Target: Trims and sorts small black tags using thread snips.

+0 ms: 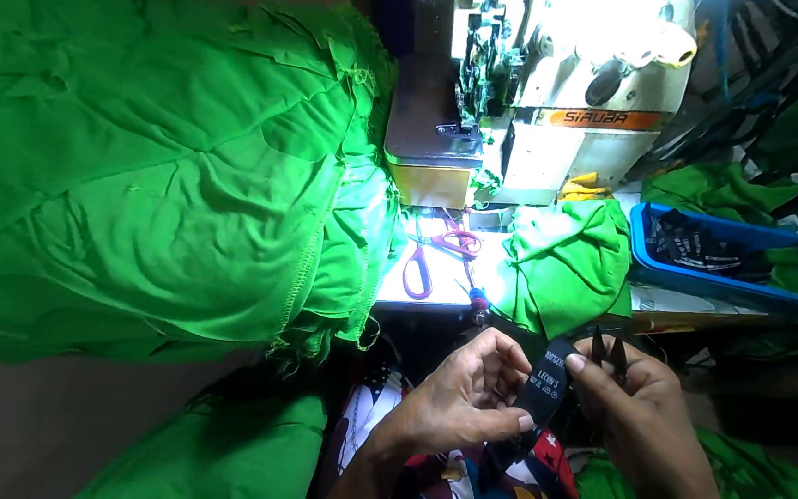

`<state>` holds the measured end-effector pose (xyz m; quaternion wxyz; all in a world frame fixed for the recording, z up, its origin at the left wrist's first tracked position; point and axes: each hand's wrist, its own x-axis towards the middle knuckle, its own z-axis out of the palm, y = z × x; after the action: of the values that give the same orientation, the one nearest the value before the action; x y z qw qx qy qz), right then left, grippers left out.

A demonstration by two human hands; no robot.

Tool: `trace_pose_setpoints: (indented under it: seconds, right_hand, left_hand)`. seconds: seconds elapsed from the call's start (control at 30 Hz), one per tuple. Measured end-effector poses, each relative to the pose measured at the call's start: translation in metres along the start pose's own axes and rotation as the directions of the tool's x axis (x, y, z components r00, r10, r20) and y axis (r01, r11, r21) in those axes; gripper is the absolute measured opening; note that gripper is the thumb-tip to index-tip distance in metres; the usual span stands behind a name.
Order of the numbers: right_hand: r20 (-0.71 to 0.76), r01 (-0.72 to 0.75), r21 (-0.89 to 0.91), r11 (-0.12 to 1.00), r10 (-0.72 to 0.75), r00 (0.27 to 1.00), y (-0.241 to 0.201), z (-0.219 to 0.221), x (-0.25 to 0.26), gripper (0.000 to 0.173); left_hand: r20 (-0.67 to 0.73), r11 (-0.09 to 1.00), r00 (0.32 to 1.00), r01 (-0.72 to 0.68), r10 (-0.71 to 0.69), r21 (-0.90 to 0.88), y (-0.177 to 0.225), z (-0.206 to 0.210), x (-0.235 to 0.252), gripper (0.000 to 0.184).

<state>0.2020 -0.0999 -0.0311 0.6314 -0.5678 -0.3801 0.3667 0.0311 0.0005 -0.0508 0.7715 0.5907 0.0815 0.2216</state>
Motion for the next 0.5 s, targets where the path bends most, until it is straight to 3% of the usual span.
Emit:
trace_pose_setpoints:
  seconds: [0.3, 0.4, 0.43, 0.5]
  right_hand:
    - [-0.008, -0.006, -0.002, 1.000, 0.006, 1.000, 0.002, 0.001, 0.001, 0.016]
    - [0.093, -0.021, -0.055, 0.998, 0.026, 0.995, 0.003, -0.009, -0.002, 0.005]
    - [0.156, -0.027, -0.072, 0.997, 0.038, 0.987, 0.004, -0.015, -0.004, 0.008]
    - [0.257, -0.084, -0.112, 0.990, 0.110, 0.960, 0.005, -0.025, -0.010, 0.034]
  left_hand:
    - [-0.001, 0.979, 0.999, -0.053, 0.054, 0.196, 0.003, 0.002, -0.002, 0.022]
    - [0.019, 0.979, 0.995, -0.103, 0.101, 0.178, 0.004, -0.002, -0.002, 0.028]
    - [0.025, 0.978, 0.993, -0.115, 0.112, 0.175, 0.006, -0.005, -0.002, 0.031]
    - [0.033, 0.980, 0.992, -0.122, 0.118, 0.155, 0.009, -0.010, -0.001, 0.036]
